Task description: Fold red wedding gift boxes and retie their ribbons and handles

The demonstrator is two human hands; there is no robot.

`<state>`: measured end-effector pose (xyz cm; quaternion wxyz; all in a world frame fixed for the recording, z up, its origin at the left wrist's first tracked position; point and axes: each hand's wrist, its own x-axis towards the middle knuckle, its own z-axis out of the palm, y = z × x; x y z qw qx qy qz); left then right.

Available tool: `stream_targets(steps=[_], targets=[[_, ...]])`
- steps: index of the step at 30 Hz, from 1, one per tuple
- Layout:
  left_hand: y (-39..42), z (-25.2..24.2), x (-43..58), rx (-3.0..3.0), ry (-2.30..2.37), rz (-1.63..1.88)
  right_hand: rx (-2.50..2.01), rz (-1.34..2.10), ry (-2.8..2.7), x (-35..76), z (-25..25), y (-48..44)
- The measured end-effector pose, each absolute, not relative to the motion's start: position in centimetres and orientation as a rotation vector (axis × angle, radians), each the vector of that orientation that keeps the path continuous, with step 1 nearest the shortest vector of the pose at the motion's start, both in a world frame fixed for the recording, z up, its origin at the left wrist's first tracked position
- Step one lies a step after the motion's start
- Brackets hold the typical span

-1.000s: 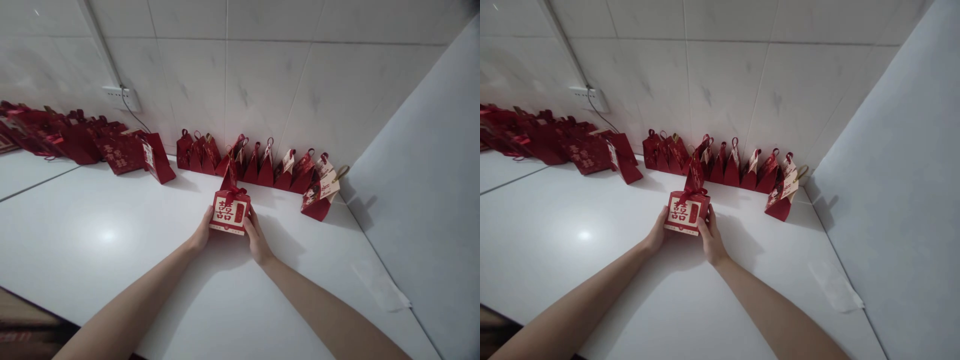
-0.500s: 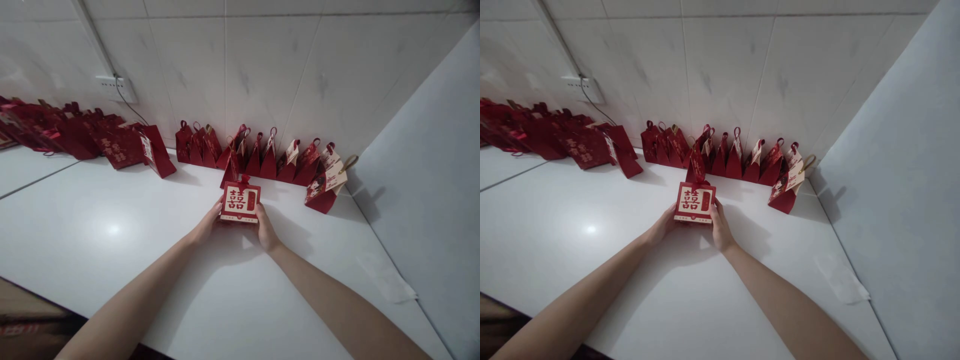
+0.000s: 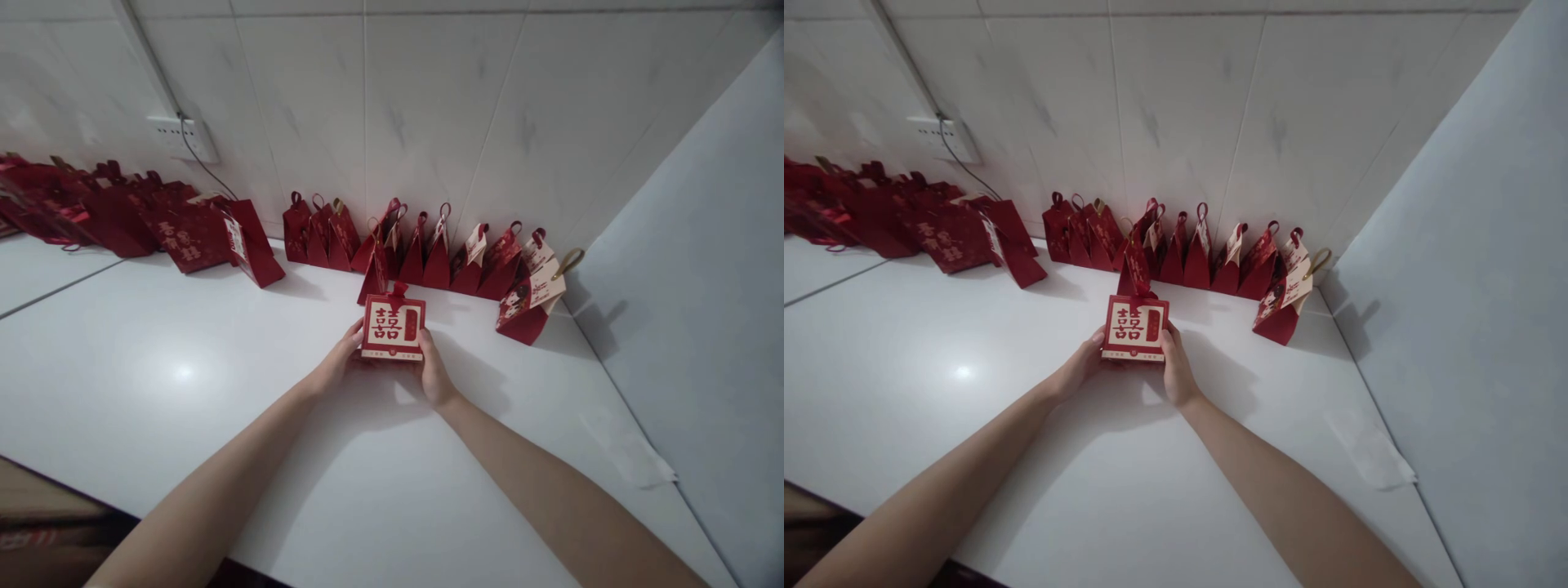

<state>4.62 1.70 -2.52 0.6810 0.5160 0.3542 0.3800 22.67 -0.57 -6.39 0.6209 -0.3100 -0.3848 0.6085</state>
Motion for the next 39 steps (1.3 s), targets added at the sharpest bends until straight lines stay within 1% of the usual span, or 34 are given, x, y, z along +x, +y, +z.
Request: stream_targets(steps=[9, 39], targets=[[1.4, -2.4, 4.5, 1.217, 0.820, 0.858, -0.675, 1.536, -0.820, 22.5, -5.5, -0.7], [1.4, -2.2, 4.5, 1.280, 0.828, 0.819, -0.689, 1.504, -0.845, 22.6, -5.2, -0.9]])
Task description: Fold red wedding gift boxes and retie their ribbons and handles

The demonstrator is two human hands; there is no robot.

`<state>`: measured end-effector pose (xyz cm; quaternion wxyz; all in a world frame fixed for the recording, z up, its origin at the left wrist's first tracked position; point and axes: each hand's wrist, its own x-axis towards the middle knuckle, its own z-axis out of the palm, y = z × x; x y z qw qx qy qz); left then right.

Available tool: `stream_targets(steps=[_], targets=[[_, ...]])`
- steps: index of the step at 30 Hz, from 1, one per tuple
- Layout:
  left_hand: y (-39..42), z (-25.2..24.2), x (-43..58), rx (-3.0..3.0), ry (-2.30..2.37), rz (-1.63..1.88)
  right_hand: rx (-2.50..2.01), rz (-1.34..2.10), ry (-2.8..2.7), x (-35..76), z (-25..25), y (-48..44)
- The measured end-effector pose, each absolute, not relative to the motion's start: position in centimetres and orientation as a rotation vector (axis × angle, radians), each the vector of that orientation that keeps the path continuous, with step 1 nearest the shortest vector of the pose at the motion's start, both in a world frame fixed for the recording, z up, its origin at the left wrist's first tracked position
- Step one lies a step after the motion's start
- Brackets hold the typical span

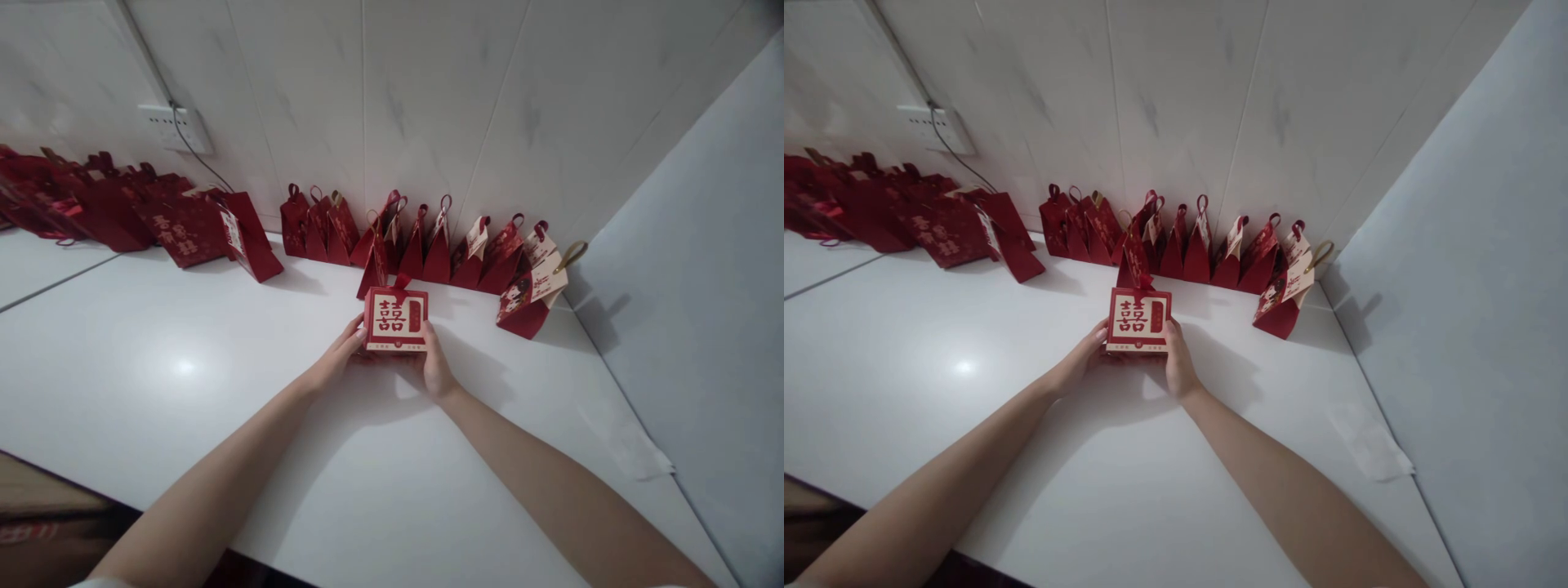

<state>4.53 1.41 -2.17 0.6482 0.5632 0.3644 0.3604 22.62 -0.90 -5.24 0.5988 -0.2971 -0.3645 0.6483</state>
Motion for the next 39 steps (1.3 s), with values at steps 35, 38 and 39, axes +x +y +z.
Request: stream_targets(steps=[35, 38, 39], targets=[[1.70, -2.83, 4.34, 1.336, 0.822, 0.809, -0.707, 1.490, -0.865, 22.78, -5.42, -0.74], [1.73, -2.83, 4.35, 1.342, 0.819, 0.811, -0.724, 1.484, -0.867, 22.78, -5.35, -0.72], [1.72, -2.81, 4.35, 1.341, 0.819, 0.814, -0.729, 1.478, -0.874, 22.78, -5.37, -0.71]])
